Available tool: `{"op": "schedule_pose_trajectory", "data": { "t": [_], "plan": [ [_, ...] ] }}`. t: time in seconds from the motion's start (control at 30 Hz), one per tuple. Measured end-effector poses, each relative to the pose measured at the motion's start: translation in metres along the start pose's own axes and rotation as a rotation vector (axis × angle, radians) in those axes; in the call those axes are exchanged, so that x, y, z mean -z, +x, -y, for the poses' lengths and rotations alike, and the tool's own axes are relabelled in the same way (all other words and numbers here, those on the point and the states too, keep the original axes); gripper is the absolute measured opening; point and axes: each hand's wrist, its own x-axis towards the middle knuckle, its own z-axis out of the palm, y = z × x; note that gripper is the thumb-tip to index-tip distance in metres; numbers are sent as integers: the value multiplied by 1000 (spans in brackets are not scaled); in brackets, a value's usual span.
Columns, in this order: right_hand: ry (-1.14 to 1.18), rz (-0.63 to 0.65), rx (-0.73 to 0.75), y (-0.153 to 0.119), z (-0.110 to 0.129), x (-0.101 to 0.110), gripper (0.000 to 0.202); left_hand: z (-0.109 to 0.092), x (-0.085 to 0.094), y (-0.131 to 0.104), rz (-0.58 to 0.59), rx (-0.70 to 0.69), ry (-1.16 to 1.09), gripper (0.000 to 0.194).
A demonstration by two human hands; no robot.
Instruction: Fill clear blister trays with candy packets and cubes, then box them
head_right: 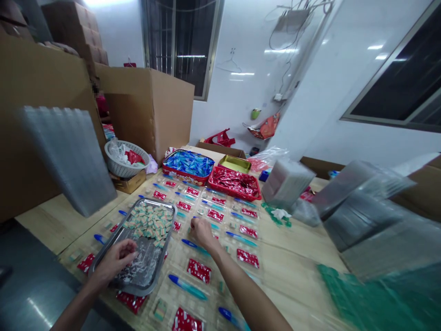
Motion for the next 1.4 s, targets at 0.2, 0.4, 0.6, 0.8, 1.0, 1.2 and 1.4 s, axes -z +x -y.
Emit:
{"op": "schedule_pose_trajectory", "data": {
  "t": [0.2, 0.4, 0.6, 0.8, 1.0, 1.2, 1.4],
  "plan": [
    [-122, 4, 58, -10, 6, -3, 20, 3, -1, -1, -2, 5, -24, 30],
    [-132, 26, 102, -8, 0, -3, 18, 5, 0, 0, -17, -20, 82, 23],
    [-55, 2, 122, -10, 2, 1, 22, -6, 0, 1, -126, -91, 446, 6],
    [206, -18, 298, -22, 57, 2, 19, -22, -17, 14, -163, -230, 671, 26],
    [28, -4, 426, -28, 98, -8, 15, -26, -40, 25, 107, -377, 815, 29],
    [214, 90, 334, -37, 101, -13, 20, -18, -37, 19, 110, -318, 913, 21],
    [464, 194, 378, -42, 99, -22, 23, -15, -5, -4, 82, -211, 834, 18]
  ]
}}
